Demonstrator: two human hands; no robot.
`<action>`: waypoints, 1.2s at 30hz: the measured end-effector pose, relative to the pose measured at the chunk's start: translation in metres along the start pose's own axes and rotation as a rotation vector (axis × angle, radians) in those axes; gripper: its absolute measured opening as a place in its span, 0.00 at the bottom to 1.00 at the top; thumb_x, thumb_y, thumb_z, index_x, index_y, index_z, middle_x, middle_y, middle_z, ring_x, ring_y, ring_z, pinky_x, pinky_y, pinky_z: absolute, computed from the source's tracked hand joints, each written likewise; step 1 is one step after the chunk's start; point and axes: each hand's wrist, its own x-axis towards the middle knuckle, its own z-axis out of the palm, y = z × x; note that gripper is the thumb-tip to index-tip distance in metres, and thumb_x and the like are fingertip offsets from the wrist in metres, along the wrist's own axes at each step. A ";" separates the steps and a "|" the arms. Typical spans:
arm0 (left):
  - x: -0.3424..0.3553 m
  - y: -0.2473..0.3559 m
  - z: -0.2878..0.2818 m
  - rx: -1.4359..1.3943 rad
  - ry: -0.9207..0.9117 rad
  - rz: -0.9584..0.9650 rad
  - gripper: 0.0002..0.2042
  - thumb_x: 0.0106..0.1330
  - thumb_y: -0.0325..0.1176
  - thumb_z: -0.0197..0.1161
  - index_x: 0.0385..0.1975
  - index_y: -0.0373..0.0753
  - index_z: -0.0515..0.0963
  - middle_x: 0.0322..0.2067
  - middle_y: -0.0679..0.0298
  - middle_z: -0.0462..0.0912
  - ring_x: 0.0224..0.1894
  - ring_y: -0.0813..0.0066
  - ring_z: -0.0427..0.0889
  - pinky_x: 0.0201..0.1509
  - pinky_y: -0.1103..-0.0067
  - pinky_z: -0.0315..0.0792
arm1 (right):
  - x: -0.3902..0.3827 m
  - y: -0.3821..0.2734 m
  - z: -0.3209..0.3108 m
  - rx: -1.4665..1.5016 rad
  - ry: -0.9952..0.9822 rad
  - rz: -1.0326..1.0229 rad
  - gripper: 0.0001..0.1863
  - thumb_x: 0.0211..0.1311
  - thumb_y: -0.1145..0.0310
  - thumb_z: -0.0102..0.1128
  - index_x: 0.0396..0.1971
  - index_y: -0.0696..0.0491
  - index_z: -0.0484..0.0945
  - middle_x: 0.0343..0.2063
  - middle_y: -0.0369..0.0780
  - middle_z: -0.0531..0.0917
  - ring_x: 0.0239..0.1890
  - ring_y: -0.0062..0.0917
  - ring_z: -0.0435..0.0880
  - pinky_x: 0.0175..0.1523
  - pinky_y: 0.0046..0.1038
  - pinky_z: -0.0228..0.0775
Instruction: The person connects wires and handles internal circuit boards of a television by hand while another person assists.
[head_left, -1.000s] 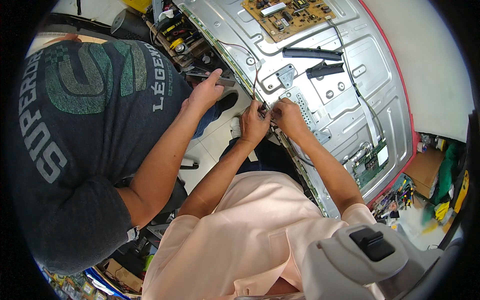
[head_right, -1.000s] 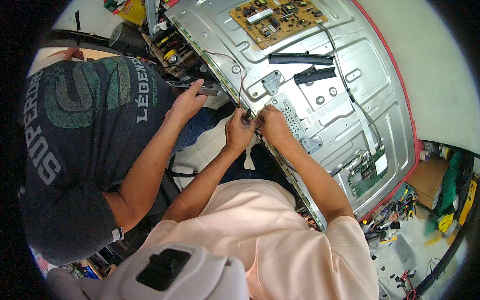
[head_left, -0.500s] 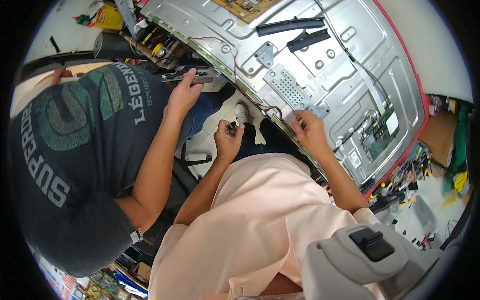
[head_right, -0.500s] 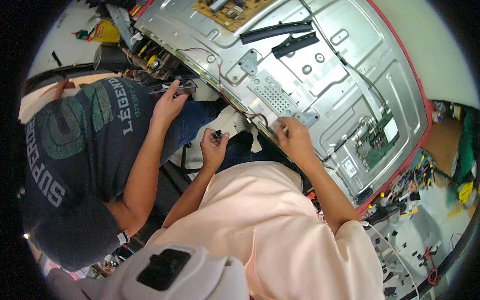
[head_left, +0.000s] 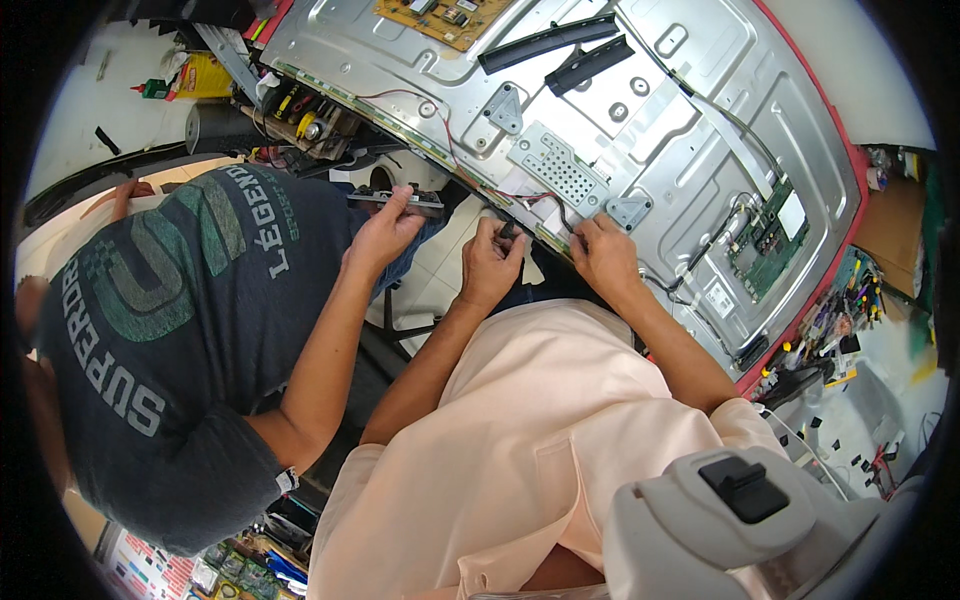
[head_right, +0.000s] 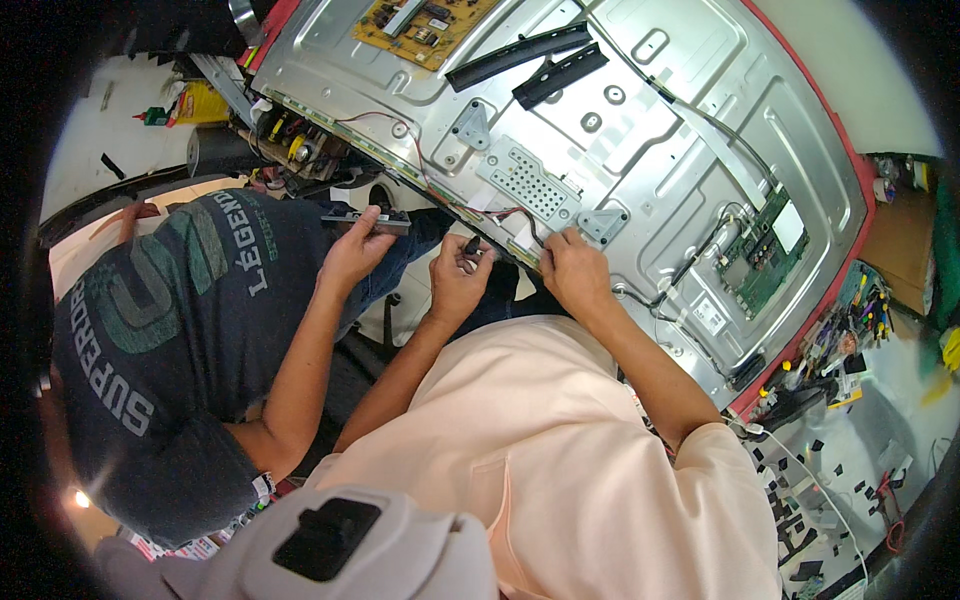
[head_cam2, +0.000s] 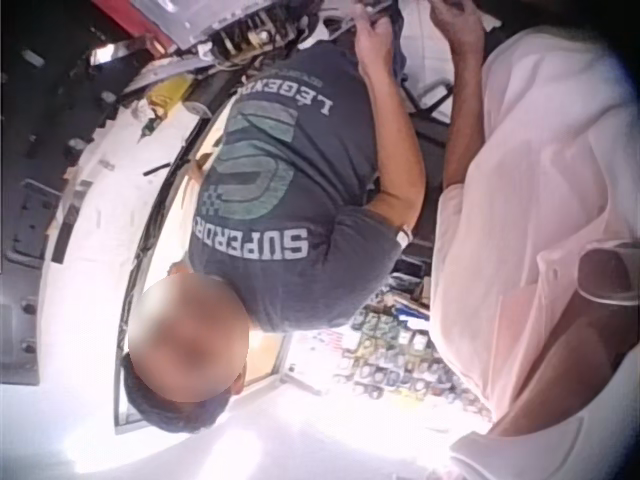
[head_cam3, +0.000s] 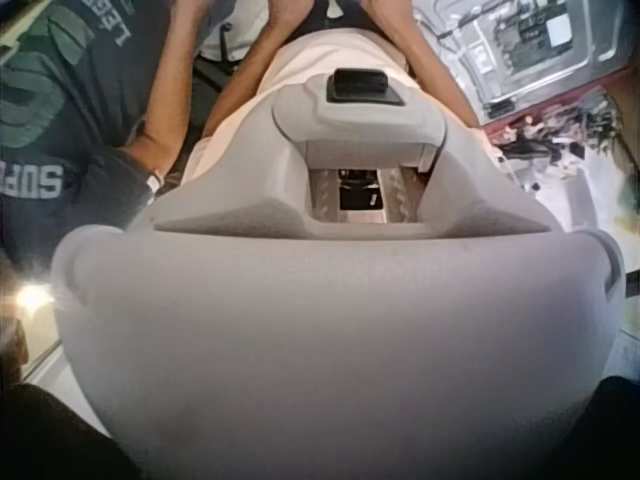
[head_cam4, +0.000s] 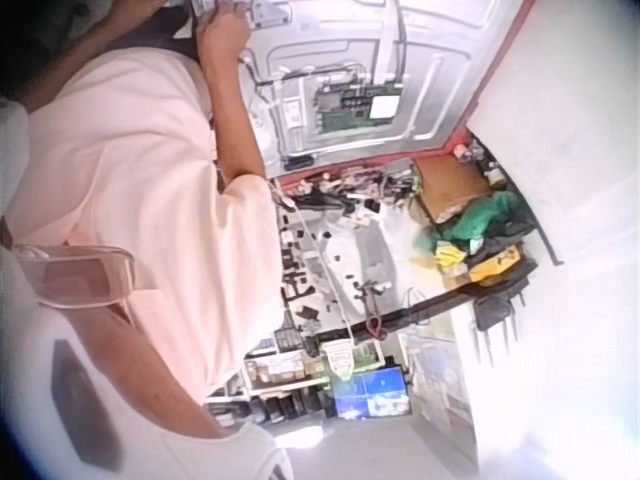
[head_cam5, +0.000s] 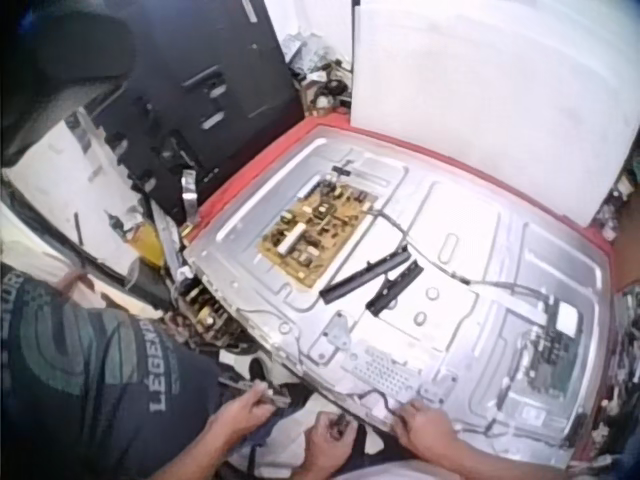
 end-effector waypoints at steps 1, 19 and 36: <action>0.000 0.000 0.001 0.012 -0.010 -0.003 0.11 0.56 0.28 0.69 0.31 0.37 0.71 0.19 0.63 0.79 0.18 0.75 0.77 0.24 0.77 0.71 | 0.000 0.000 0.001 -0.004 0.009 -0.005 0.07 0.55 0.70 0.59 0.31 0.57 0.79 0.31 0.45 0.78 0.27 0.42 0.81 0.32 0.41 0.75; 0.009 0.016 0.006 0.185 -0.159 0.110 0.11 0.58 0.27 0.65 0.35 0.34 0.71 0.30 0.52 0.79 0.32 0.53 0.80 0.36 0.66 0.73 | -0.002 -0.010 0.026 0.298 0.018 0.047 0.07 0.55 0.71 0.60 0.30 0.58 0.81 0.27 0.48 0.82 0.31 0.44 0.82 0.38 0.41 0.74; 0.044 0.034 0.004 0.400 -0.531 0.609 0.12 0.48 0.17 0.57 0.32 0.37 0.68 0.30 0.55 0.73 0.38 0.51 0.74 0.41 0.62 0.69 | 0.003 -0.022 0.027 0.159 -0.022 0.183 0.07 0.53 0.71 0.58 0.25 0.60 0.77 0.25 0.53 0.82 0.29 0.48 0.82 0.38 0.45 0.74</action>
